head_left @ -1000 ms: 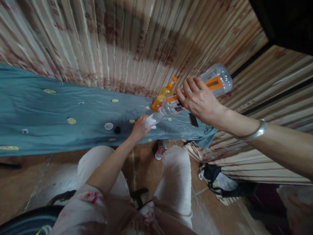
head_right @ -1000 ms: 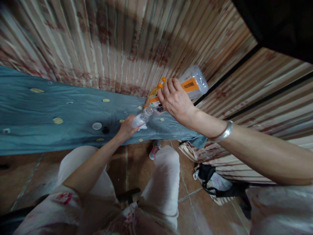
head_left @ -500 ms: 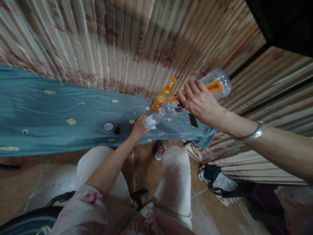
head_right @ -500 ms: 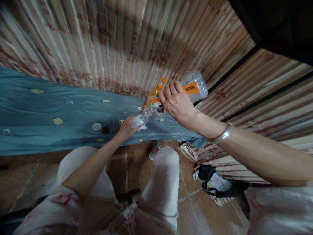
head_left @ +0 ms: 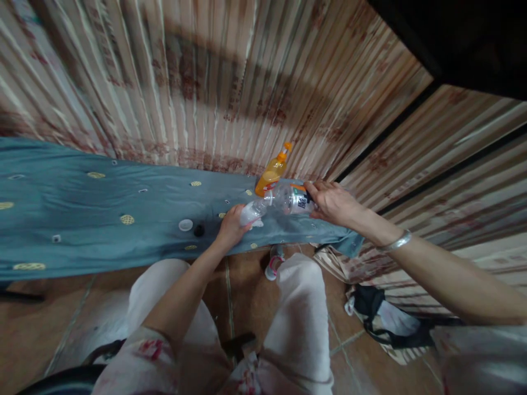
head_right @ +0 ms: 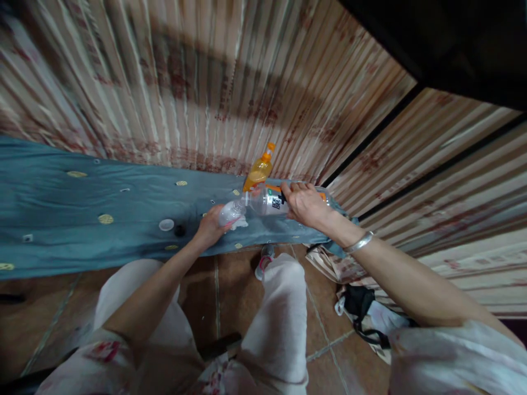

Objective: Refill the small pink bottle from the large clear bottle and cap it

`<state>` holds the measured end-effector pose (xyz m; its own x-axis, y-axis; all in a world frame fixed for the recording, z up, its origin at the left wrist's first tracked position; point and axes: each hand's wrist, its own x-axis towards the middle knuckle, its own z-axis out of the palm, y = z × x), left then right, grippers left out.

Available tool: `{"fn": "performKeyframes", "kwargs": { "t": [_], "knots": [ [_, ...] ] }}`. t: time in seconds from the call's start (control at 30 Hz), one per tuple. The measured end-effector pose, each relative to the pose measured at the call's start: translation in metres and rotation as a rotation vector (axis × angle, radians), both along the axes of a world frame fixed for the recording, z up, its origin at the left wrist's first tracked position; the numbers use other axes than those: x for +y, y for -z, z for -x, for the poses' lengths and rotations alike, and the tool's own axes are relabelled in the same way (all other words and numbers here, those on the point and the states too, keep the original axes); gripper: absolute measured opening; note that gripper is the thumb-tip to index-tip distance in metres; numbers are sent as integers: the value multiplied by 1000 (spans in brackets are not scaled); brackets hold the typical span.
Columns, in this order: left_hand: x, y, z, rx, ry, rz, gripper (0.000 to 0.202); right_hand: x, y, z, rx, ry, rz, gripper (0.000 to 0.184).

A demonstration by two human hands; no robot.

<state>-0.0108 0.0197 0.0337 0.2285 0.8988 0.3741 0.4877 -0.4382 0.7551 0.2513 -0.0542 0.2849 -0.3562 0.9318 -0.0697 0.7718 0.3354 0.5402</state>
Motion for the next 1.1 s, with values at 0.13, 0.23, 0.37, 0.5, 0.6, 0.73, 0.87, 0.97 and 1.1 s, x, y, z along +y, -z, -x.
{"fn": "performKeyframes", "kwargs": {
  "t": [0.13, 0.23, 0.37, 0.5, 0.6, 0.73, 0.87, 0.97, 1.1],
  "knots": [
    [-2, -1, 4, -4, 13, -13, 58, -6, 14, -7, 94, 30, 66, 79],
    [-4, -2, 6, 0, 12, -13, 57, -12, 21, -11, 147, 50, 84, 77],
    [-6, -1, 9, -2, 32, -34, 59, -16, 21, -11, 165, 44, 89, 77],
    [-6, 0, 12, -11, 31, -40, 57, -15, 18, -4, 137, 51, 75, 78],
    [-6, -1, 13, -5, 36, -33, 55, -18, 19, -2, 122, 48, 62, 78],
    [-5, -1, 12, -17, 46, -22, 56, -24, 25, -11, 154, 5, -1, 82],
    [-2, -1, 10, -59, 24, 25, 59, -34, 40, -25, 382, 5, 31, 79],
    [0, -1, 9, -96, -2, 56, 60, -45, 61, -26, 705, 118, 72, 82],
    [1, -4, 12, -150, -41, 99, 60, -59, 99, -13, 1106, 291, 110, 93]
  ]
}}
